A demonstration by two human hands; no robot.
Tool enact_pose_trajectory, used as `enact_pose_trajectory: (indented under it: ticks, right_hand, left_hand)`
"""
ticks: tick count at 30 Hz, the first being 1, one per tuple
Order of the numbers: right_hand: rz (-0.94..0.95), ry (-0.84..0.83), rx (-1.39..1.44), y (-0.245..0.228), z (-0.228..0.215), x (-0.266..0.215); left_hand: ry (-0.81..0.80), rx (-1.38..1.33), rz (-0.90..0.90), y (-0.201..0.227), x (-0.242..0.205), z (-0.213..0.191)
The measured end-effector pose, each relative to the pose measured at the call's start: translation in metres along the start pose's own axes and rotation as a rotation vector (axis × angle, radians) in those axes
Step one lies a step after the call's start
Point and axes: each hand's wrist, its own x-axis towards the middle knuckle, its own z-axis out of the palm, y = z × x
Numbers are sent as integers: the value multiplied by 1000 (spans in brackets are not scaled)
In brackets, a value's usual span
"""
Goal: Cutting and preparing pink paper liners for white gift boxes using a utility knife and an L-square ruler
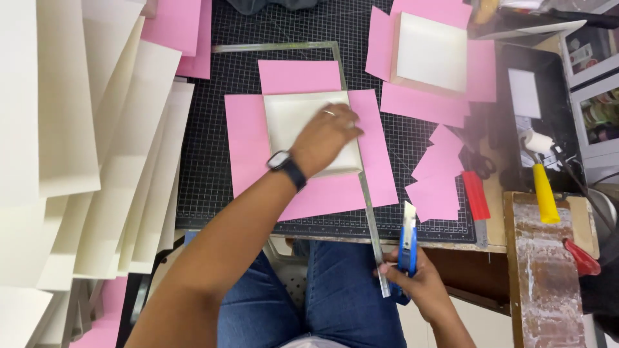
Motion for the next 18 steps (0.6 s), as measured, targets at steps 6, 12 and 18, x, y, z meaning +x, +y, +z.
enact_pose_trajectory:
  ticks: [6,12,18]
  right_hand:
    - [49,-147,-12,-36,-32,12]
    - [-60,-104,53,-72,-69,13]
    - [-63,-129,125,-97,-17,-21]
  left_hand:
    - [58,81,-698,19,-91,-92]
    - [43,-452,-1056,31,-137,-118]
    - [40,-538,-1106,53,-98,-115]
